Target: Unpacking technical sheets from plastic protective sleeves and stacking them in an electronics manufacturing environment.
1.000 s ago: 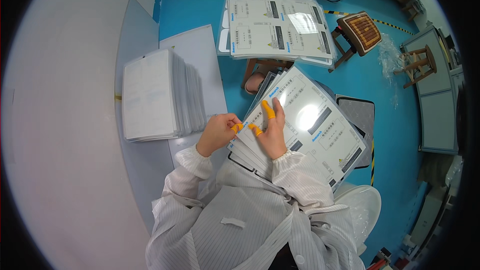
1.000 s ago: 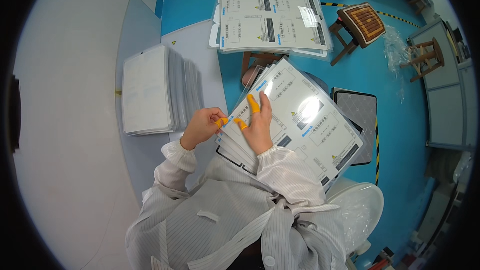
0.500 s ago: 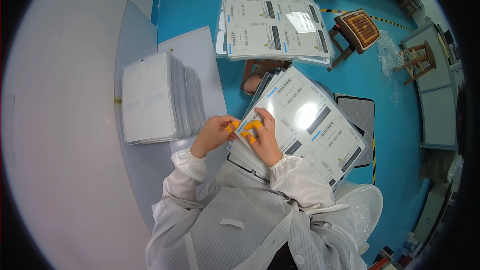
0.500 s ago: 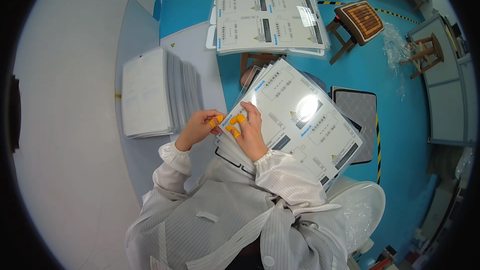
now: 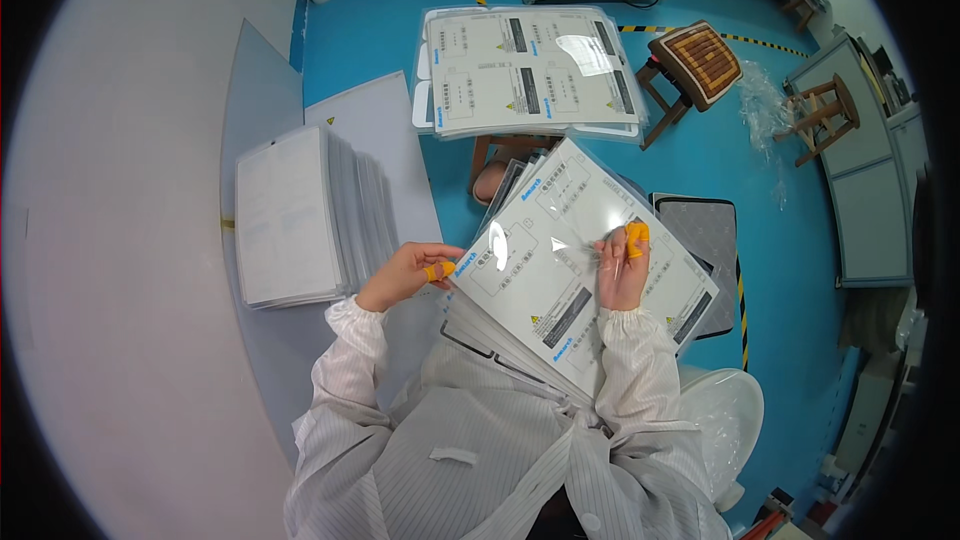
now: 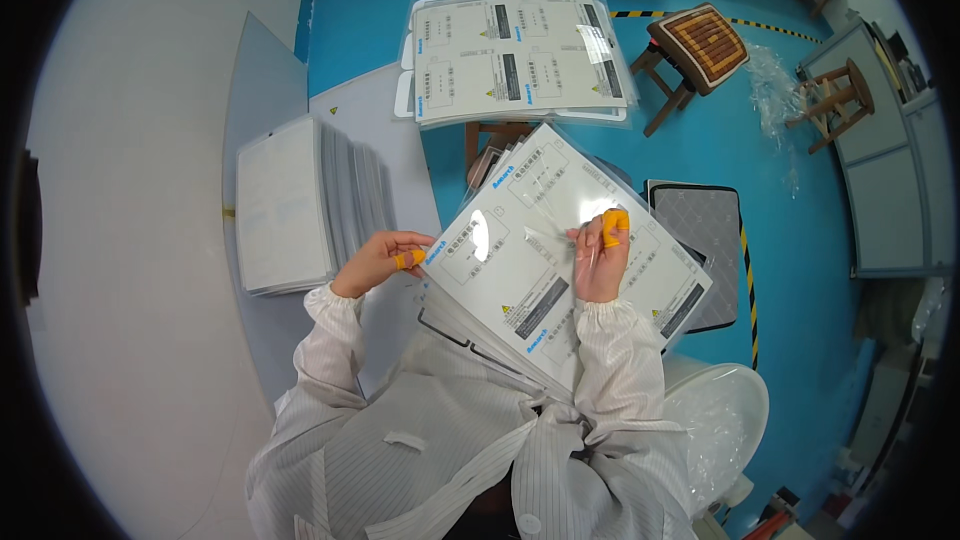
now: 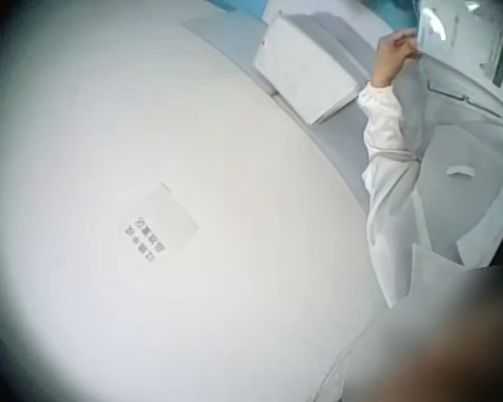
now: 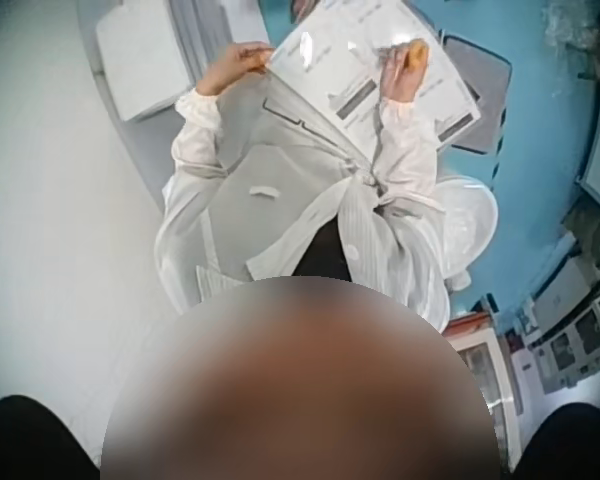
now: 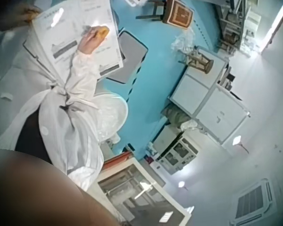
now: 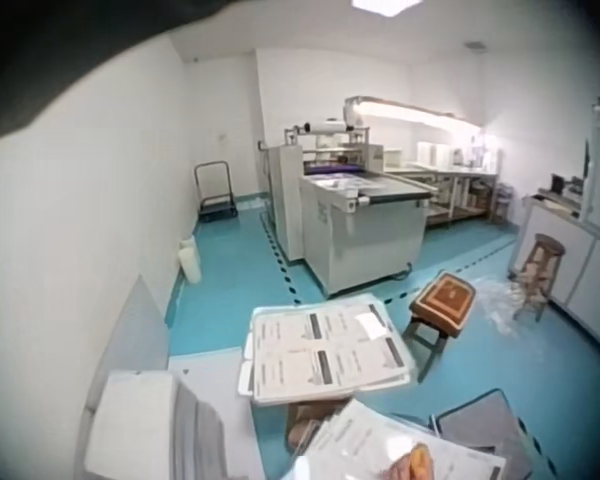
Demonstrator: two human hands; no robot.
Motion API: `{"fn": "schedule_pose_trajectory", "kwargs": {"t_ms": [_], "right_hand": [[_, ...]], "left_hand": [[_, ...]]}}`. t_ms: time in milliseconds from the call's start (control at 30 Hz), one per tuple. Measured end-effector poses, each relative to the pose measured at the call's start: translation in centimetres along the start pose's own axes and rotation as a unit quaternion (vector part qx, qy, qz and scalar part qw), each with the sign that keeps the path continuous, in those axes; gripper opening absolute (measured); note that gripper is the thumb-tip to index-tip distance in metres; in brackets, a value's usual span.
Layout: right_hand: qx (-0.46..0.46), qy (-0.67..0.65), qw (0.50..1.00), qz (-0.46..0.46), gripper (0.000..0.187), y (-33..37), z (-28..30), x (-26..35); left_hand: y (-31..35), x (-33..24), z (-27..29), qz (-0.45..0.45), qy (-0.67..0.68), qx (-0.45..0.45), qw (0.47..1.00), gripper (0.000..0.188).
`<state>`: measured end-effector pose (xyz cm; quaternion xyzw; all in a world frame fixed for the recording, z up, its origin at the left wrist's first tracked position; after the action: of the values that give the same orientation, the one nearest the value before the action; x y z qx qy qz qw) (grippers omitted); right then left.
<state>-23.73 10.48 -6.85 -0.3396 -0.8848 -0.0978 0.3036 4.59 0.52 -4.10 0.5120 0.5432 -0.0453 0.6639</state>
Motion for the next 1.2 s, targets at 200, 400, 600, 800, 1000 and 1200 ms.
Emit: {"fn": "schedule_pose_trajectory", "kwargs": {"t_ms": [200,400,600,800,1000,1200], "right_hand": [[0.022,0.061,0.998,-0.019,0.014,1.3,-2.0,-0.9],[0.029,0.14,0.987,0.073,0.017,0.3,-0.5,5.1],[-0.189,0.147,0.903,0.357,0.025,1.1,16.6,30.0],[-0.323,0.076,0.796,0.506,0.024,11.6,29.7,47.2],[-0.287,0.156,0.806,0.494,0.029,12.9,18.4,46.0],[-0.036,0.159,0.869,0.468,0.019,11.1,5.4,43.2]], "left_hand": [[-2.1,-4.2,-2.4,-0.024,-0.081,0.019,0.996,0.034],[-5.6,-5.2,-2.1,-0.113,-0.156,-0.064,0.979,0.032],[-7.6,-7.3,6.2,-0.123,-0.005,-0.179,0.976,0.031],[-12.3,-12.0,10.7,-0.175,0.067,-0.223,0.957,0.031],[-18.0,-12.2,14.1,-0.227,0.222,-0.322,0.892,0.029],[-19.8,-10.7,16.2,-0.168,0.138,-0.37,0.903,0.033]]}}
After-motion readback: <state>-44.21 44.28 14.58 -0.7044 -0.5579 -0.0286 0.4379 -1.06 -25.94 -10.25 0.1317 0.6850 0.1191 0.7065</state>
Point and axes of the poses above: each hand's wrist, its own y-axis away from the middle knuckle, its own z-axis out of the back of the hand, x = y × z, the point moved 6 cm from there along -y, towards the middle knuckle, and after that the axes turned 12 degrees about z, right-handed, at the moved point
